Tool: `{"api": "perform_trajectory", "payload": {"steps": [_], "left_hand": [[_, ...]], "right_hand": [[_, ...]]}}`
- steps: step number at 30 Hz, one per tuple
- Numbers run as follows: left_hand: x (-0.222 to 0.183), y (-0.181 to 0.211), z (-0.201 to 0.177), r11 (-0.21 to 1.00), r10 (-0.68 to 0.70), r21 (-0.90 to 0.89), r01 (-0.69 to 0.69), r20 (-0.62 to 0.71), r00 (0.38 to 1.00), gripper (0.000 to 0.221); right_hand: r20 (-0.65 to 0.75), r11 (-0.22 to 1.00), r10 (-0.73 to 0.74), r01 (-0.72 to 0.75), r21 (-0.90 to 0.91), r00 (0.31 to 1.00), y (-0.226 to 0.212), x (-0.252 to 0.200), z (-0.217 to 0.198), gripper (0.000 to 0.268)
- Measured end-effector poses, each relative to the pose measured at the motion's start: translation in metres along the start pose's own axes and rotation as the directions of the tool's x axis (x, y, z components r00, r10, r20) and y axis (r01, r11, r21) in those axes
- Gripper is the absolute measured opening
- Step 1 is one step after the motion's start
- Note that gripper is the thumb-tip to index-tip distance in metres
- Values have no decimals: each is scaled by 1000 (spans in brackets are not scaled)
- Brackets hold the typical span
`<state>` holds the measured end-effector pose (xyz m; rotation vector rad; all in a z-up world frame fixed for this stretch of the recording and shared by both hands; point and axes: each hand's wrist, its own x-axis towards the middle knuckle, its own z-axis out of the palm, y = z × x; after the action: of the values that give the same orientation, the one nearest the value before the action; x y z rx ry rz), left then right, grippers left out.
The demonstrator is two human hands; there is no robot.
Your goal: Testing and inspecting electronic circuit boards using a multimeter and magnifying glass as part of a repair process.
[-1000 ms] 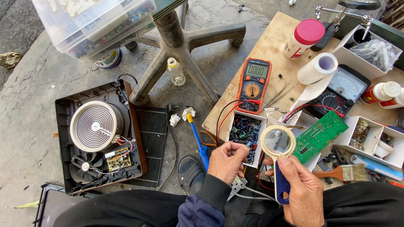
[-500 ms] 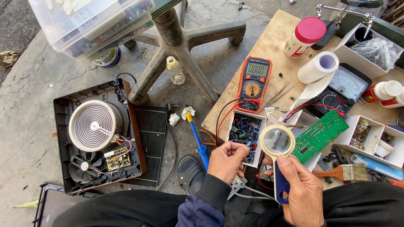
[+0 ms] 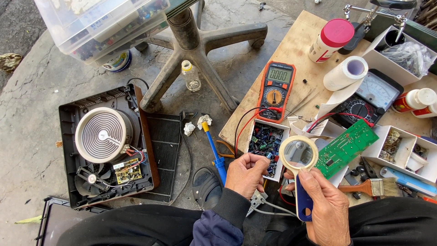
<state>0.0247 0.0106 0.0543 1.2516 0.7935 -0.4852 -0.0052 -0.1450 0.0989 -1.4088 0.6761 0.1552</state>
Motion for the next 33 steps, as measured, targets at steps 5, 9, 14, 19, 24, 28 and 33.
{"api": "perform_trajectory", "payload": {"steps": [5, 9, 14, 19, 24, 28, 33], "left_hand": [[2, -3, 0, 1000, 4, -2, -4, 9, 1000, 14], [1, -4, 2, 1000, 25, -15, -25, 3, 1000, 14], [-6, 0, 3, 997, 50, 59, -50, -3, 999, 17], [-8, 3, 2, 996, 46, 71, -45, -7, 999, 15], [-1, -5, 3, 997, 76, -5, -76, -12, 997, 17], [4, -14, 2, 992, 122, 19, -122, -15, 992, 12], [2, -12, 0, 990, 135, 28, -135, -21, 991, 9]], "right_hand": [[4, 1000, -4, 4, -25, 1000, -1, 0, 1, 31], [-4, 1000, 13, -13, -21, 1000, -6, -2, 4, 35], [-11, 1000, -3, 3, -13, 1000, 2, 3, -1, 35], [11, 1000, 14, -14, -8, 1000, -1, 0, 3, 34], [126, 999, 1, 5, -41, 992, 10, 1, -4, 30], [297, 994, -22, 54, -99, 955, 8, -1, -3, 31], [336, 977, -78, 139, -161, 938, 3, -3, 0, 33]]}}
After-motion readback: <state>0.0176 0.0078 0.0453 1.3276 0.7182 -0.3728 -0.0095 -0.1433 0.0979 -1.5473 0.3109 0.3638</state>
